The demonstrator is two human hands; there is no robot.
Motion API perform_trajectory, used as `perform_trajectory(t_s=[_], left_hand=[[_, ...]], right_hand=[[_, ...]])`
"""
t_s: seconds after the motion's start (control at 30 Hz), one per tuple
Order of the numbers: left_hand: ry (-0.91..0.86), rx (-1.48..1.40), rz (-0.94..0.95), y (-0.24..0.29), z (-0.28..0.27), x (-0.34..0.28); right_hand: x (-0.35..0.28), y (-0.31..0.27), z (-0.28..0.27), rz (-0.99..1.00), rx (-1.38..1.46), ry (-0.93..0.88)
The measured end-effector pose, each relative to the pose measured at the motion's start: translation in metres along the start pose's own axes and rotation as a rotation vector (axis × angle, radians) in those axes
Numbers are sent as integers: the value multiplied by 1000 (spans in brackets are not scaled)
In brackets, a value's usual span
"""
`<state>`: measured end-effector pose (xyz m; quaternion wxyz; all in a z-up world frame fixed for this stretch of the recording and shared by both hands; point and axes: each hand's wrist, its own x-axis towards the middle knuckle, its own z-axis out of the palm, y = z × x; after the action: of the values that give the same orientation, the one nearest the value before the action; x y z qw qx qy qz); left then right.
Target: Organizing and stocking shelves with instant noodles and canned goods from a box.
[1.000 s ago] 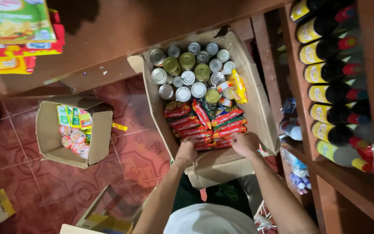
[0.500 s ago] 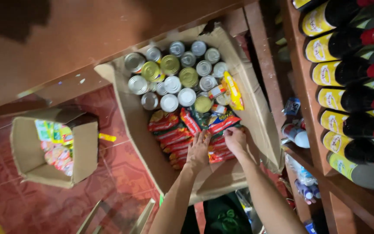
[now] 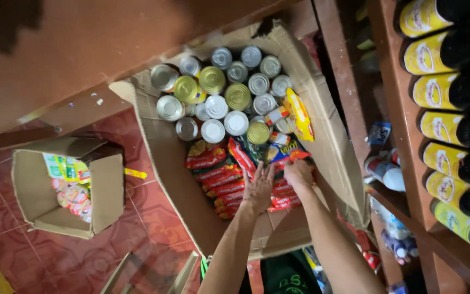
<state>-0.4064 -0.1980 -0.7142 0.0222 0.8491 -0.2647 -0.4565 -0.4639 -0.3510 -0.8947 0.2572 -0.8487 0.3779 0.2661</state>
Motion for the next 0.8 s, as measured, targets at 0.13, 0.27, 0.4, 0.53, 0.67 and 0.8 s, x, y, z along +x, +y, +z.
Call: perform_trajectory(t_s=[0.13,0.27,0.4,0.53,0.67,0.8], left_hand=[[-6,-105,23,-13,16,4],[125,-495,37,-26,25,2],[350,-821,132,-31,29,-4],[318,-1468,183,-35,45,-5],[426,-1088,-69,-46,16,-10],[528,-1485,-10,-57,27,0]], right_hand=[[5,19,30,-175,-13,162],[-61,-21,-46,58,348,-104],[-106,-28,-62,158,928,-244],[-145,-15,-84,69,1138,-204],[-152,-14,-107,221,1348,-280],[-125,19,-89,7,1445,-304]])
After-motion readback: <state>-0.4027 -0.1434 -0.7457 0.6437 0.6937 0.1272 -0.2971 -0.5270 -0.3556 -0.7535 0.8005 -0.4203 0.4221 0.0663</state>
